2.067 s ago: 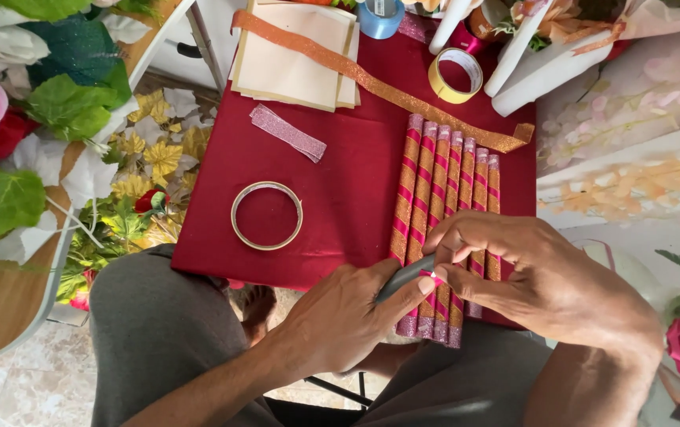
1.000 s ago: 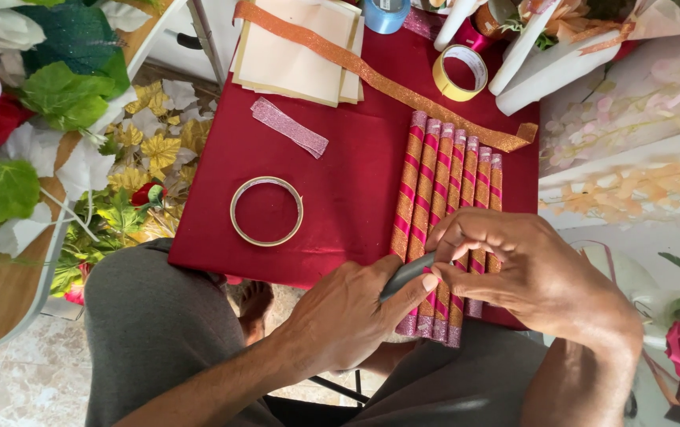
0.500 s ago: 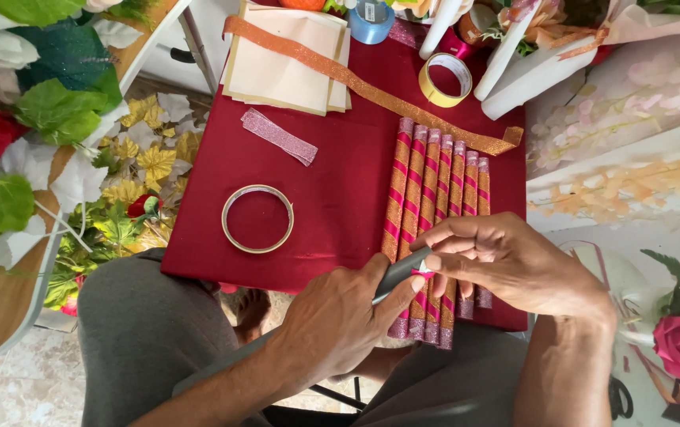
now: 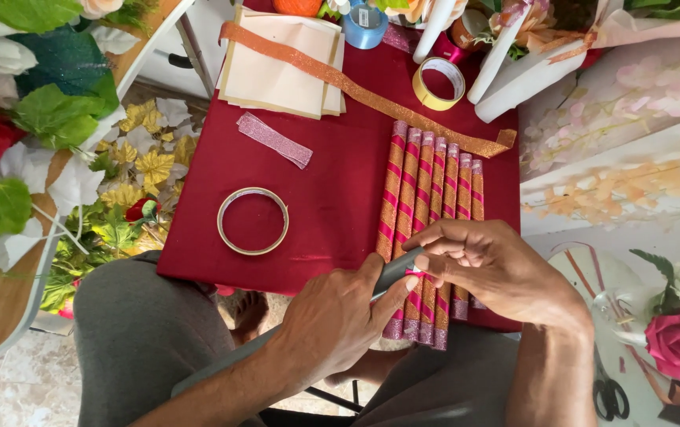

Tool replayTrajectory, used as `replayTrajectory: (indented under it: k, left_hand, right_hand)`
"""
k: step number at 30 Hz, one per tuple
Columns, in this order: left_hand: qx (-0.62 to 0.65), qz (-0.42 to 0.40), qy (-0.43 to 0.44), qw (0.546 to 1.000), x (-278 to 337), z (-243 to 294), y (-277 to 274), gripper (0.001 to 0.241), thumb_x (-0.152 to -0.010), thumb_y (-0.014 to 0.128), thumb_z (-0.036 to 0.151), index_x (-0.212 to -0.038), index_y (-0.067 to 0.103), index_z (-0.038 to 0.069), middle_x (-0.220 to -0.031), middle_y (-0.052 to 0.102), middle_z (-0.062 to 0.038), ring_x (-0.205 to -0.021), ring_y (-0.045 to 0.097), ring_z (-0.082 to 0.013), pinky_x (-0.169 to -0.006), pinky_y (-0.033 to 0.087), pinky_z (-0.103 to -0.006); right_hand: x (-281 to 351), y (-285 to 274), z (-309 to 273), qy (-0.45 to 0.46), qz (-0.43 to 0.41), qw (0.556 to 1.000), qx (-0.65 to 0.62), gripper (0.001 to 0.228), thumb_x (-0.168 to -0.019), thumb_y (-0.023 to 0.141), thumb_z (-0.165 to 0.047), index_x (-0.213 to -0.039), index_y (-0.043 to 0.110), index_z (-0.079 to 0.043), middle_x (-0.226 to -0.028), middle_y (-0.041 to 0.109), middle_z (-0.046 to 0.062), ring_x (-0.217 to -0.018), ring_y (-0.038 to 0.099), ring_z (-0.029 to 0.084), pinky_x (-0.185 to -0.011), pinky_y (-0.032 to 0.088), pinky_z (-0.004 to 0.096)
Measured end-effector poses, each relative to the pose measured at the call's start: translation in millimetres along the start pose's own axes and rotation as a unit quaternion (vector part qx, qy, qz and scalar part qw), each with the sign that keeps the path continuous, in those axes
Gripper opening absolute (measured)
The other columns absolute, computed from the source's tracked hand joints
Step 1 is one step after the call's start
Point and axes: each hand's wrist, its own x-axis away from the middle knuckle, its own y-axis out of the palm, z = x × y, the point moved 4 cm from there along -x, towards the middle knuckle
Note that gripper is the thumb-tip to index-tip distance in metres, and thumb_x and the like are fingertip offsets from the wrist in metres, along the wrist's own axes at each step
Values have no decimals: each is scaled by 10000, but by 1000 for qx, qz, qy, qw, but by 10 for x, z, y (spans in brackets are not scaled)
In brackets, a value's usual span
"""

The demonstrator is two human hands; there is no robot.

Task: The person wraps glittery pink tape around the ends of several gold-striped cylinders. They then use scissors to cut a piece of clear tape and wrap a pink ribbon around a gray cylindrical object.

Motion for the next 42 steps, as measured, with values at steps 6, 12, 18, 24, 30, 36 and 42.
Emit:
replayTrajectory:
  k: [6,12,18,24,30,36,42]
  left_hand:
    - [3,11,17,1000,25,21,-7,469,-1081,405,507,-1090,565,66,-537,619,-103,-451,658,-344,-422,551,-476]
    - [23,-46,-1,999,19,-42,12,466,-1086,383,483,-1211,535,60,-594,630,-84,-499,674,-311,-459,571,-465]
    - [145,-111,-78,980,36,34,-171,426,-1080,400,496,-1021,599,124,-558,530,22,-398,510,-131,-362,462,-299]
    - [349,-50,-62,934,-55,-26,-285,597,-942,331,686,-650,445,178,-521,317,52,-450,263,-93,-453,262,-285]
    - [472,-116,-126,864,-22,185,-580,603,-1010,421,566,-670,479,71,-483,334,-9,-406,278,-111,-411,244,-281]
    - [559,-128,-155,805,-130,181,-479,593,-999,451,579,-691,477,74,-478,366,-14,-369,316,-115,-346,251,-269]
    - [556,-153,-196,793,-187,209,-412,696,-918,375,753,-681,451,102,-476,308,-8,-337,268,-112,-343,218,-265]
  right_hand:
    - [0,4,77,-54,11,998,-4,200,-865,793,-50,-1063,790,-28,-827,734,24,-741,634,97,-620,516,250]
    - [-28,39,101,-93,-2,994,-57,267,-843,799,-18,-1108,769,-6,-855,759,65,-726,671,126,-587,559,235]
    - [-47,31,22,-54,-24,996,-60,276,-875,751,-74,-1144,761,-14,-969,817,108,-867,783,194,-733,675,300]
    - [-52,176,113,-65,10,996,-60,430,-832,780,-93,-1257,711,-77,-1144,779,63,-963,743,174,-894,713,396]
    - [80,467,-139,-102,155,977,-109,189,-915,732,-192,-972,773,-16,-845,762,53,-741,678,131,-723,591,273]
    - [104,459,-135,-148,242,955,-87,179,-969,697,-212,-861,722,-71,-593,587,-21,-491,375,62,-467,348,225]
    - [97,444,-158,-145,220,954,-142,211,-959,673,-201,-849,671,-21,-609,729,110,-410,629,144,-458,570,268]
